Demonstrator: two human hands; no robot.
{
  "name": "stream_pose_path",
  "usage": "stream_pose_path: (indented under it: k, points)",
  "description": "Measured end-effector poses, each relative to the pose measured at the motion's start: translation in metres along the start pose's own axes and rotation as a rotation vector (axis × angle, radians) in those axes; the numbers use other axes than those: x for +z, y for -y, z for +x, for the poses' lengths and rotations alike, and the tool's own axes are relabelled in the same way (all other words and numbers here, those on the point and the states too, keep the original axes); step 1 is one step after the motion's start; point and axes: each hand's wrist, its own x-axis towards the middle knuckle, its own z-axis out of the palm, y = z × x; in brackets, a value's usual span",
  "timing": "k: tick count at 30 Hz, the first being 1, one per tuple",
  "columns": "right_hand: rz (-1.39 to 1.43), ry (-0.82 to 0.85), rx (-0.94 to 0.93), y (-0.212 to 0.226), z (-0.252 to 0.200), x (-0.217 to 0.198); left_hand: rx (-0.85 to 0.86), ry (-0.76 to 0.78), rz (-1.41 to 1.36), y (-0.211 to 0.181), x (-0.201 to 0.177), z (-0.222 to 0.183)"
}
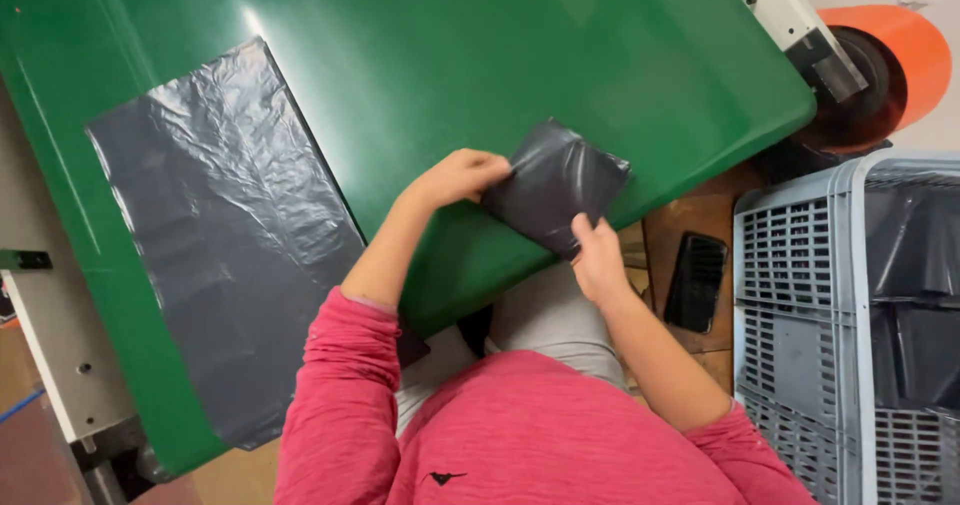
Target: Folding black plastic bags on a workbench and placing them in a crate.
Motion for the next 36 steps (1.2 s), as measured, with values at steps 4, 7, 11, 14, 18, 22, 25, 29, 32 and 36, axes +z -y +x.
stream_pose_path:
  k: [4,7,11,14,18,22,25,29,32,36]
  points:
    - [0.376,0.032,0.139,0.058,-0.010,0.023,0.265,-0.382,0.687,-0.014,0.032,0.001]
    - [0.343,0.094,0.142,0.054,-0.014,0.005,0.188,-0.461,0.666,-0.027,0.045,-0.005]
    - [0.061,0.095,0.045,0.042,-0.038,-0.032,0.380,-0.775,0.714,-0.034,0.049,-0.052]
    - [-0.295,0.052,-0.009,-0.004,-0.055,-0.061,0.350,-0.844,0.494,-0.025,0.046,-0.157]
    - [-0.507,0.433,0.143,-0.061,-0.078,-0.021,0.055,-0.398,-0.121,0.056,0.055,-0.332]
    - [-0.435,0.721,0.295,-0.099,-0.097,0.071,-0.481,-0.389,-0.186,0.172,0.082,-0.463]
    - [-0.215,0.764,0.483,-0.116,-0.104,0.114,-0.726,-0.707,-0.107,0.261,0.096,-0.495]
    - [-0.193,0.649,0.671,-0.113,-0.127,0.145,-0.510,-1.266,-0.705,0.268,0.106,-0.472]
    - [-0.296,0.565,0.525,-0.102,-0.136,0.143,-0.345,-1.450,-0.773,0.272,0.114,-0.450]
    - [-0.698,0.528,-0.400,-0.011,-0.170,0.140,0.025,-1.687,0.364,0.122,0.133,-0.471]
